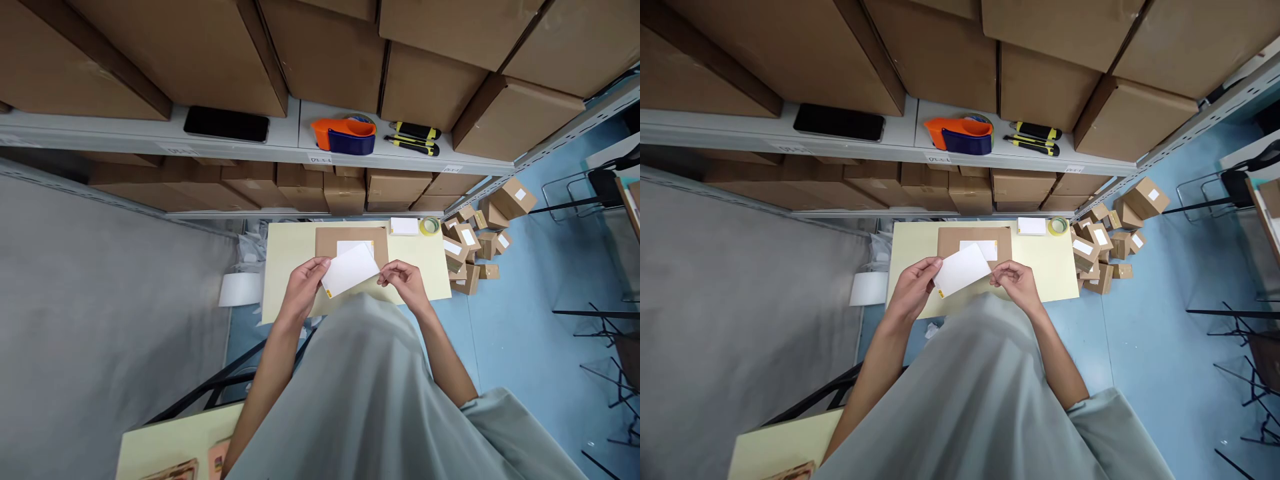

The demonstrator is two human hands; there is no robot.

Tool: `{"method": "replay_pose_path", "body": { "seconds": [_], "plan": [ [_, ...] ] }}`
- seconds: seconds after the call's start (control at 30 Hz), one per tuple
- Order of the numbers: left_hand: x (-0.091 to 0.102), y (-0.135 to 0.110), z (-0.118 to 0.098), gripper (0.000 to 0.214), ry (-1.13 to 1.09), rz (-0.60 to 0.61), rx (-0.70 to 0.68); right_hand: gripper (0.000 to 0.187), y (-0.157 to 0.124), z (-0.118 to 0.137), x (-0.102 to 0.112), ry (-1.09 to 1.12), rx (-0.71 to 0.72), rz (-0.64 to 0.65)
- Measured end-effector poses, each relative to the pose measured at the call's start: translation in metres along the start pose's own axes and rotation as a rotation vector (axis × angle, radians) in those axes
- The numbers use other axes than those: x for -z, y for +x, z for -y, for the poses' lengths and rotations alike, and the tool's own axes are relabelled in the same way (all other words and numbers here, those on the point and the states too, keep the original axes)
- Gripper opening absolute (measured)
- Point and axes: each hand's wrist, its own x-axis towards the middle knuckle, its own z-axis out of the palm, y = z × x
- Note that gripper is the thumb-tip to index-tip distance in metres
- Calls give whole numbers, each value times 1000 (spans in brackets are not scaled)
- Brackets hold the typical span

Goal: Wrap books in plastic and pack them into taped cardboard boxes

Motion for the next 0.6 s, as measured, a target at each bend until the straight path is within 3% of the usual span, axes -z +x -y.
{"method": "replay_pose_path", "body": {
  "seconds": [0.2,0.43,0.6],
  "plan": [
    [5,-3,-6,67,32,-6,-17,7,-4,6,-7,-22,-19,20],
    [8,-1,-4,66,89,21,-35,9,-5,7,-10,-44,-35,39],
    [4,7,6,55,311,14,-217,15,-7,4,-13,-18,-8,79]
  ]
}}
